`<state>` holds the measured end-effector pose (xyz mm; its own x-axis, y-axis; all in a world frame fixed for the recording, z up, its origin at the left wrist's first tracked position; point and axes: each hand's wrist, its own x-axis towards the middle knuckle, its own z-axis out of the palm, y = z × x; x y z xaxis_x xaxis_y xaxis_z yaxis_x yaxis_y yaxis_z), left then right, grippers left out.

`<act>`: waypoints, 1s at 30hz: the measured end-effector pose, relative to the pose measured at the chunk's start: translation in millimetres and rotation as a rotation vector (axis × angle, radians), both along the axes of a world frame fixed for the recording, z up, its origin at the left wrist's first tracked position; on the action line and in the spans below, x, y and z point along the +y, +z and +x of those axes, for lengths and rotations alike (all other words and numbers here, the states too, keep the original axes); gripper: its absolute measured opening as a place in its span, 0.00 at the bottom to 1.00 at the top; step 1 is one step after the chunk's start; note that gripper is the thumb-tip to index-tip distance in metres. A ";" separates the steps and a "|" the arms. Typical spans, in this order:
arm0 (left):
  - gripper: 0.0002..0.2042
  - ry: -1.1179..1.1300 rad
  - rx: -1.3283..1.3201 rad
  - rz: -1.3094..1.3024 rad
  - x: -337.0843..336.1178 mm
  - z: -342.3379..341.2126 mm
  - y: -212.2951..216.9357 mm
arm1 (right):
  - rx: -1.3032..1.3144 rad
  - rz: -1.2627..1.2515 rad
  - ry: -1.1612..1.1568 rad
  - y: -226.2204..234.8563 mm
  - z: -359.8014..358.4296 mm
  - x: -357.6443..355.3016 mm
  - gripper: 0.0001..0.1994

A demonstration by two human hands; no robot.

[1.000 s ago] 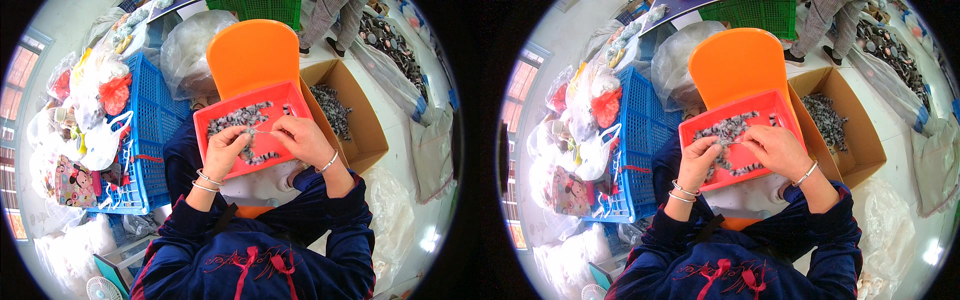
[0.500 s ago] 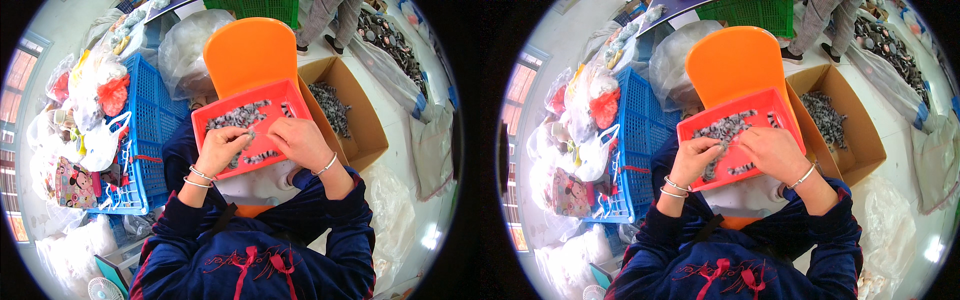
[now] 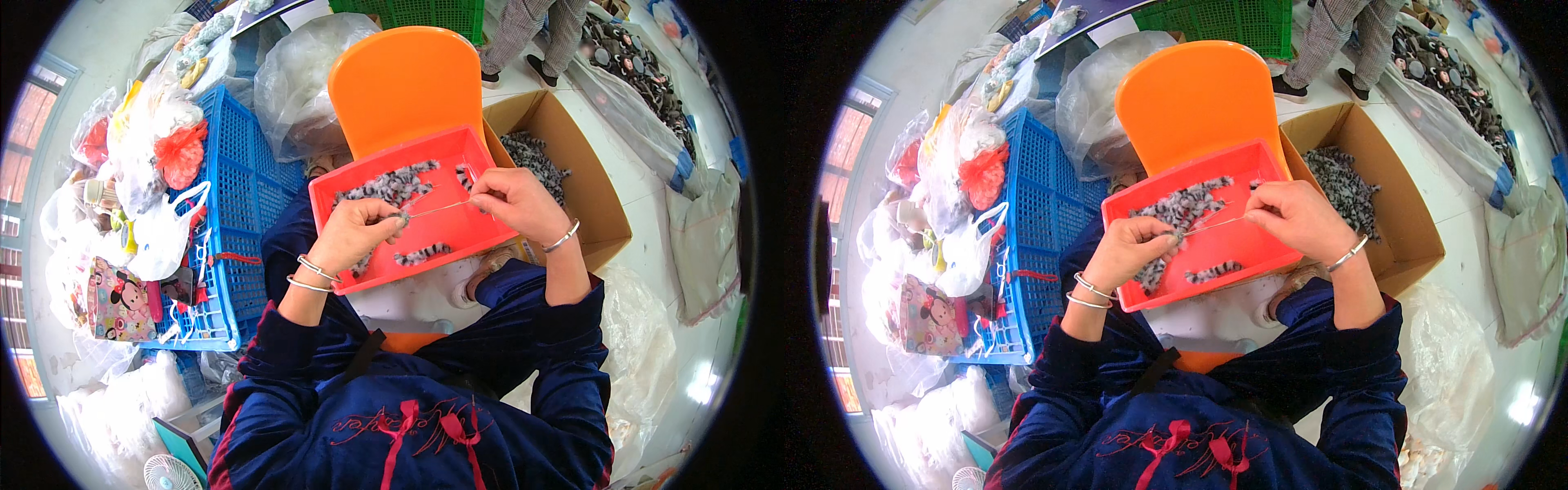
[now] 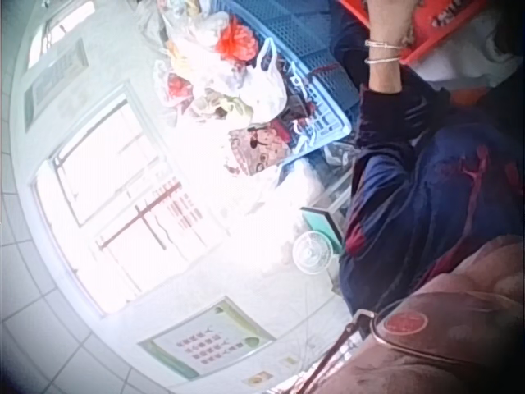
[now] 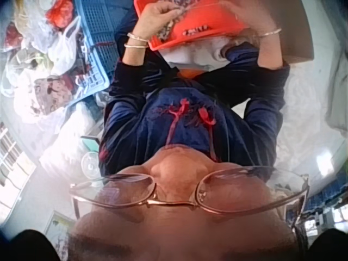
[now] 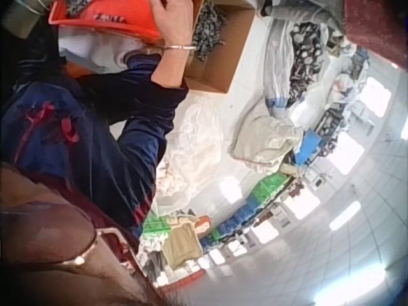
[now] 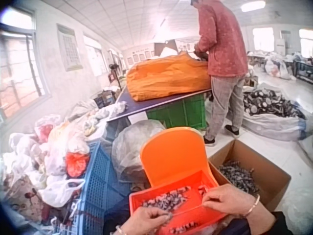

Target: The person sits on the floor and uses a thin metal tool to thread or attach small gray-and-white patterned items from a red tray into a cardboard box. The person repeatedly picks up items, manipulates them with the tool, and places them into the box.

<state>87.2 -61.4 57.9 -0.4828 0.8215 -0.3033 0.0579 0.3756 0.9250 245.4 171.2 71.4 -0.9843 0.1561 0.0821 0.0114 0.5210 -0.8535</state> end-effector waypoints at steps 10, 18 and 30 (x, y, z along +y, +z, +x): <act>0.08 -0.039 -0.028 -0.019 16.3 16.9 3.3 | 0.082 -0.014 0.145 -20.8 -19.8 -37.2 0.07; 0.09 -0.038 -0.012 0.017 16.6 13.1 -9.4 | 0.095 0.053 0.089 -19.6 -16.2 -31.6 0.05; 0.09 0.003 0.108 0.056 22.8 14.2 -26.6 | 0.167 0.185 -0.050 -33.3 -21.3 -52.6 0.04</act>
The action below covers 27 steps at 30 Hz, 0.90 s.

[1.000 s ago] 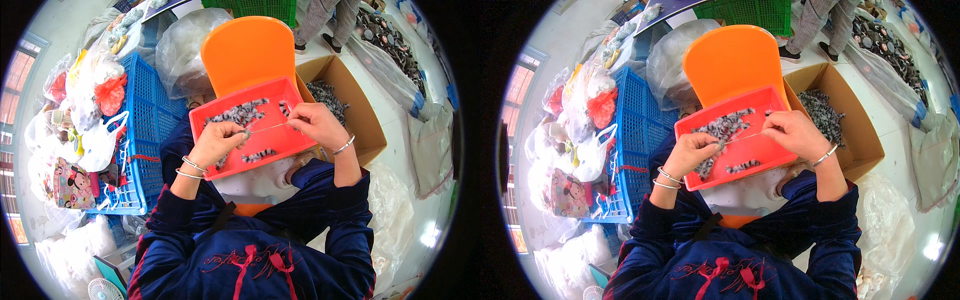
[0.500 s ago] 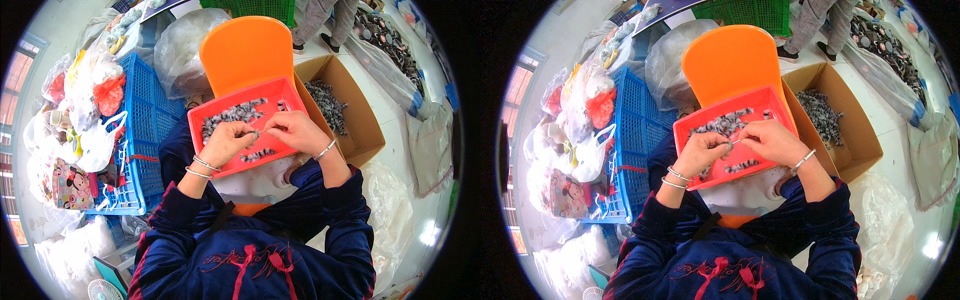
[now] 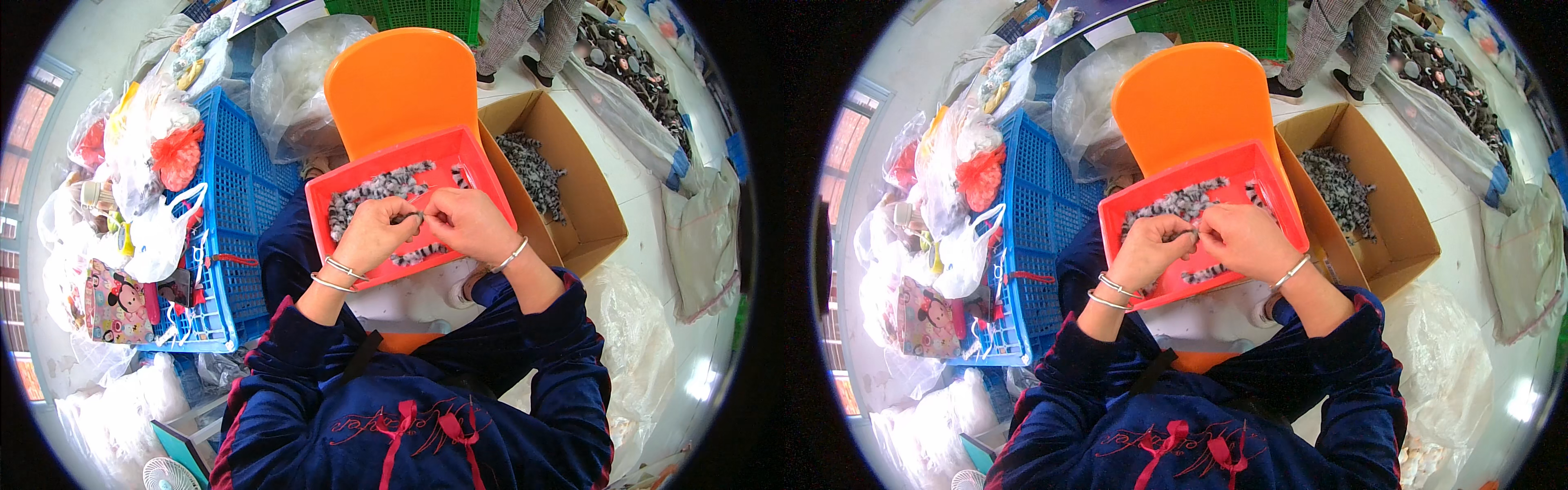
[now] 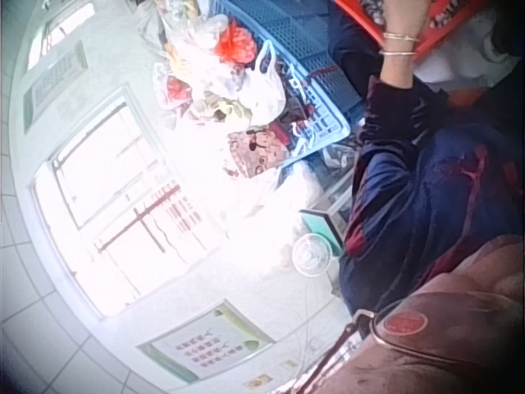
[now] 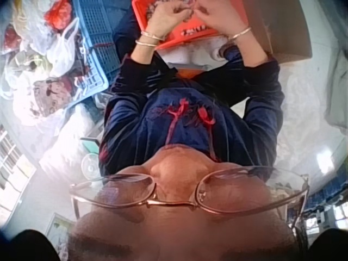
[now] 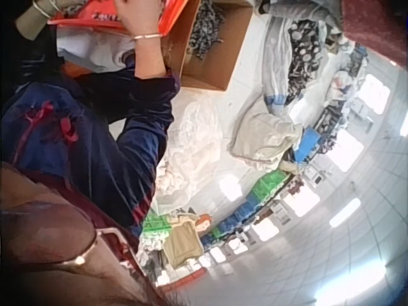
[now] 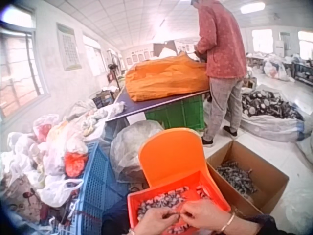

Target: The person sits on the floor and uses a thin metal tool to thread or attach small gray-and-white patterned items from a red tray into a cardboard box. The person repeatedly picks up items, manipulates them with the tool, and places them into the box.

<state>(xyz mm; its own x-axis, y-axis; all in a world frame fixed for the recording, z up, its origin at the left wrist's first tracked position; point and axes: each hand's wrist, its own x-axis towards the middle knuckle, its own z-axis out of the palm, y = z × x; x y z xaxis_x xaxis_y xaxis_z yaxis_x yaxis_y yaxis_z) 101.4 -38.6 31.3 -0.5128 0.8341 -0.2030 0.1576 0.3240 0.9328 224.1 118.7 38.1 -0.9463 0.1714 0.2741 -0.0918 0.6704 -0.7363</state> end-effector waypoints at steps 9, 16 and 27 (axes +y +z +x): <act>0.10 0.161 -0.115 0.127 7.8 11.2 1.4 | 0.028 -0.235 -0.194 -11.6 -9.9 -3.9 0.06; 0.18 0.124 -0.241 0.214 7.1 8.5 11.4 | -0.177 -0.977 -0.027 -8.1 -7.7 4.7 0.14; 0.27 0.058 -0.213 0.228 8.0 11.3 16.5 | -0.200 -1.306 0.095 -10.9 -5.7 7.7 0.10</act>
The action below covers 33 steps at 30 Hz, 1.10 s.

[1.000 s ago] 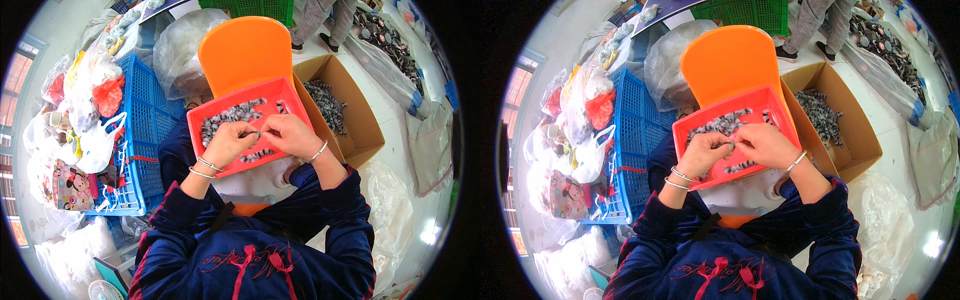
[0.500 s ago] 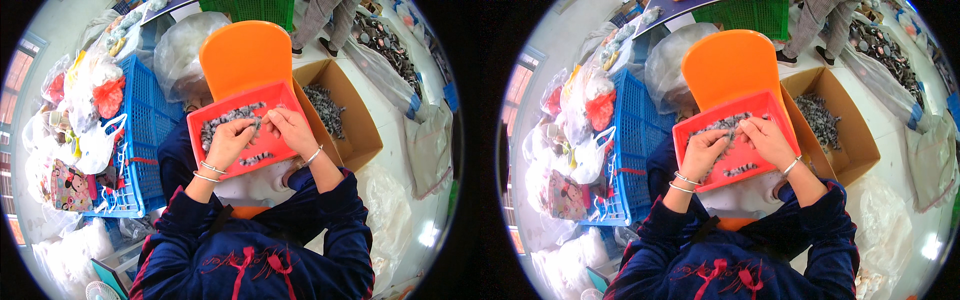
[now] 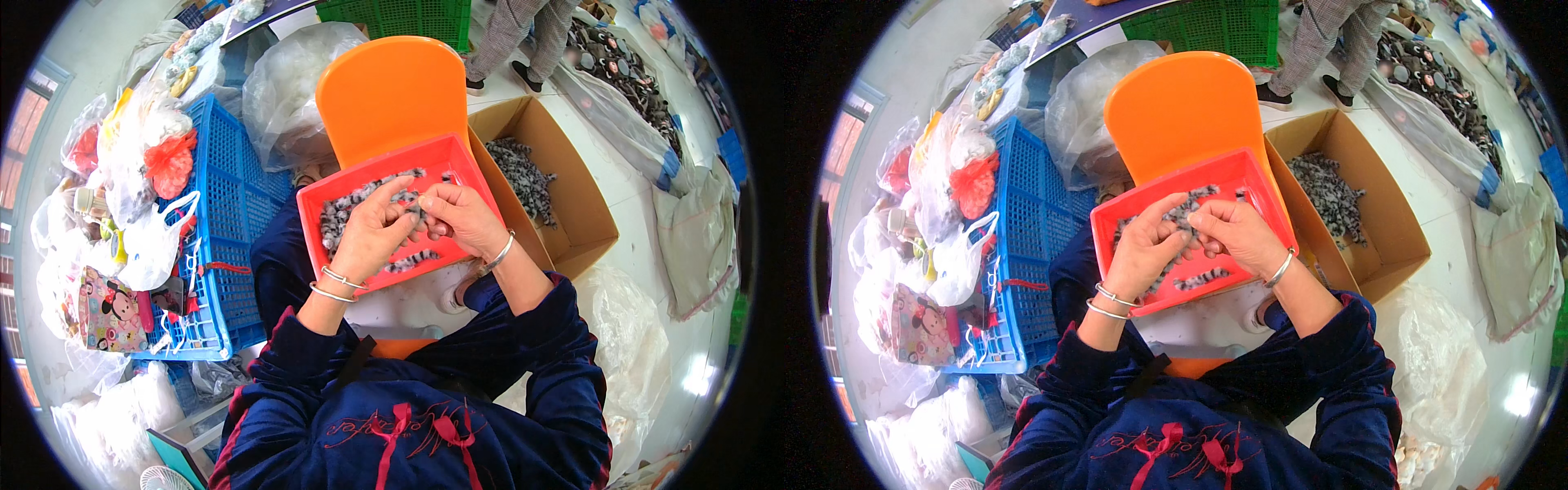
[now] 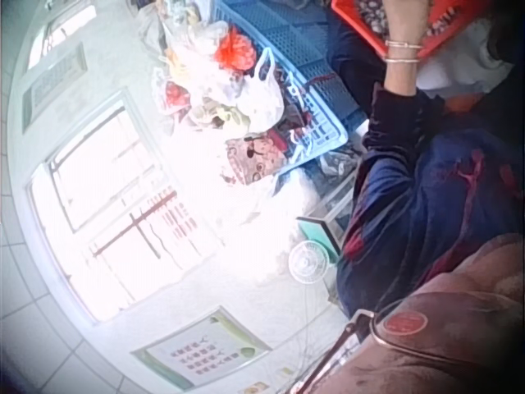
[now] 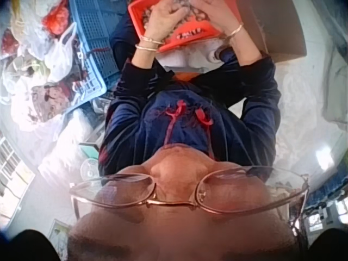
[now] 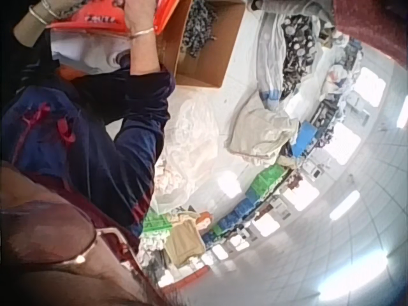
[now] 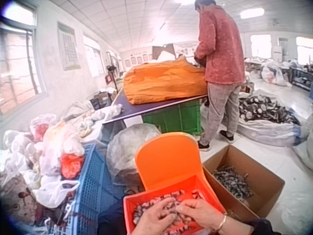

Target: The person sits on the floor and uses a thin metal tool to thread or attach small gray-and-white patterned items from a red tray into a cardboard box. The person repeatedly picks up items, manipulates them with the tool, and places them into the box.

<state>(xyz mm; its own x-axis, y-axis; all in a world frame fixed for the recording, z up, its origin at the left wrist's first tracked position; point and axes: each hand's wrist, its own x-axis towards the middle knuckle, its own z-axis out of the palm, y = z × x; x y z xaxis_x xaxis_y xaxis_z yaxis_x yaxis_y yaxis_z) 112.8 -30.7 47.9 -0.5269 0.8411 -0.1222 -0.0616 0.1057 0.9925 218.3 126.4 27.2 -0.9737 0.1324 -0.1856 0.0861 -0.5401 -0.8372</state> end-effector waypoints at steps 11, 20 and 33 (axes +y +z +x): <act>0.28 -0.003 -0.016 -0.017 1.9 6.5 12.2 | 0.009 0.174 -0.029 4.0 1.7 -0.9 0.08; 0.19 -0.009 -0.052 -0.034 3.2 7.7 10.7 | 0.016 0.261 -0.063 10.6 5.4 5.2 0.07; 0.16 -0.079 -0.024 -0.174 -6.2 -3.1 3.2 | 0.068 0.656 -0.055 14.2 5.5 10.3 0.17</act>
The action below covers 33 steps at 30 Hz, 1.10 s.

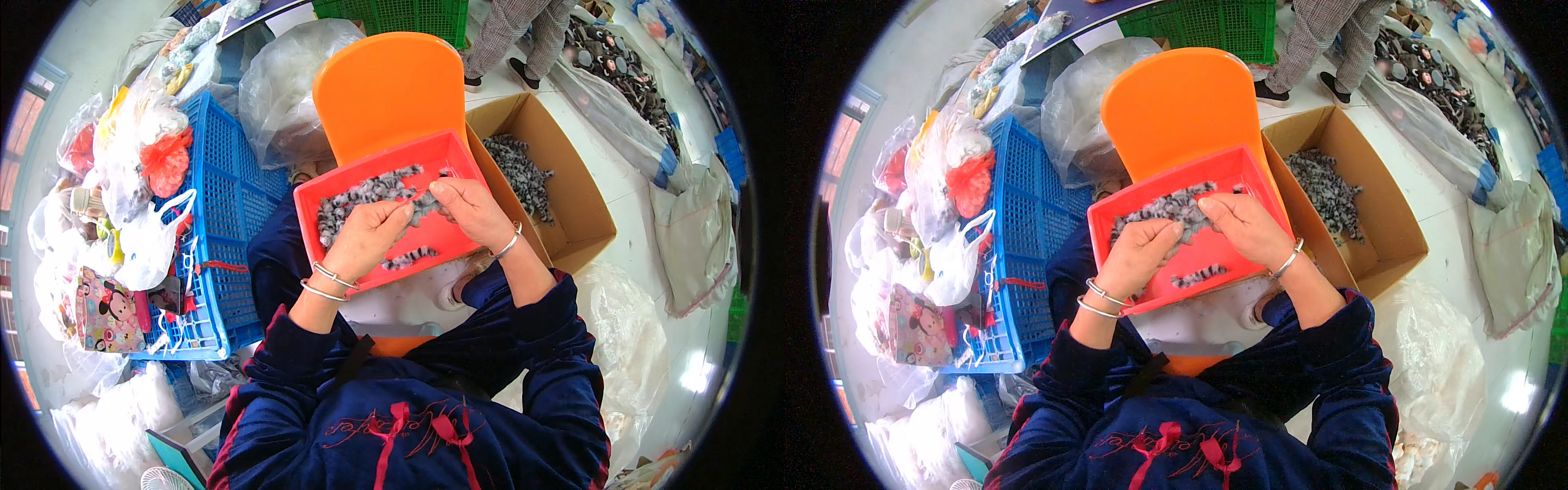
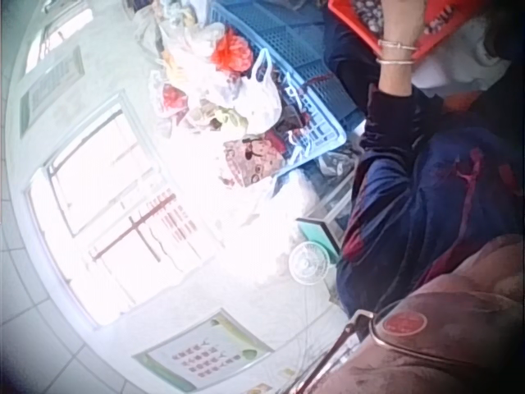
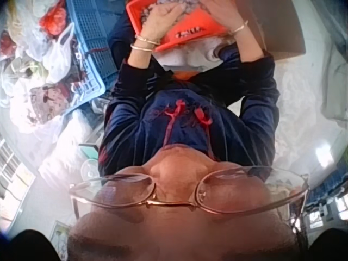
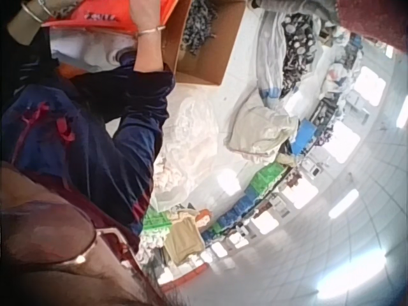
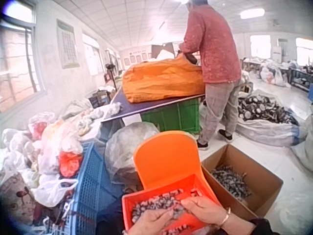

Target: The person sits on the floor and uses a thin metal tool to thread or attach small gray-and-white patterned items from a red tray into a cardboard box. The person repeatedly picks up items, manipulates them with the tool, and places them into the box.

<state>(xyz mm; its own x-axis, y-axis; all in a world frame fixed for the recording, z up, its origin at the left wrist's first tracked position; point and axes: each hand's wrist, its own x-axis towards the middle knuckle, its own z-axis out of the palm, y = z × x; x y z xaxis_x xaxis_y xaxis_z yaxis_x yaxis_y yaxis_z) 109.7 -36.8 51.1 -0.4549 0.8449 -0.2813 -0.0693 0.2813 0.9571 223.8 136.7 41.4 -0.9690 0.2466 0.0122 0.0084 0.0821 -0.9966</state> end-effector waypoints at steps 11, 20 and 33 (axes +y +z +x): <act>0.15 -0.053 0.077 0.028 23.9 -5.1 11.7 | 0.036 -0.410 -0.039 -5.1 4.1 12.7 0.13; 0.13 -0.066 0.466 -0.210 50.5 -66.4 -96.6 | -0.213 0.282 -0.924 5.9 72.9 155.7 0.19; 0.07 -0.268 0.430 -0.120 40.1 -63.8 -125.7 | -0.176 0.306 -0.336 -29.0 10.8 95.4 0.15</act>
<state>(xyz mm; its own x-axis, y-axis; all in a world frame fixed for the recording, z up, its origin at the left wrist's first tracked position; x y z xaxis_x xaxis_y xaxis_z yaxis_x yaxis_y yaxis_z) 45.9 3.3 -74.6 -0.3223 0.9211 -0.2185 0.4125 0.3444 0.8434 234.6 232.0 12.4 -0.8305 0.5565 -0.0236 0.2505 0.3354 -0.9082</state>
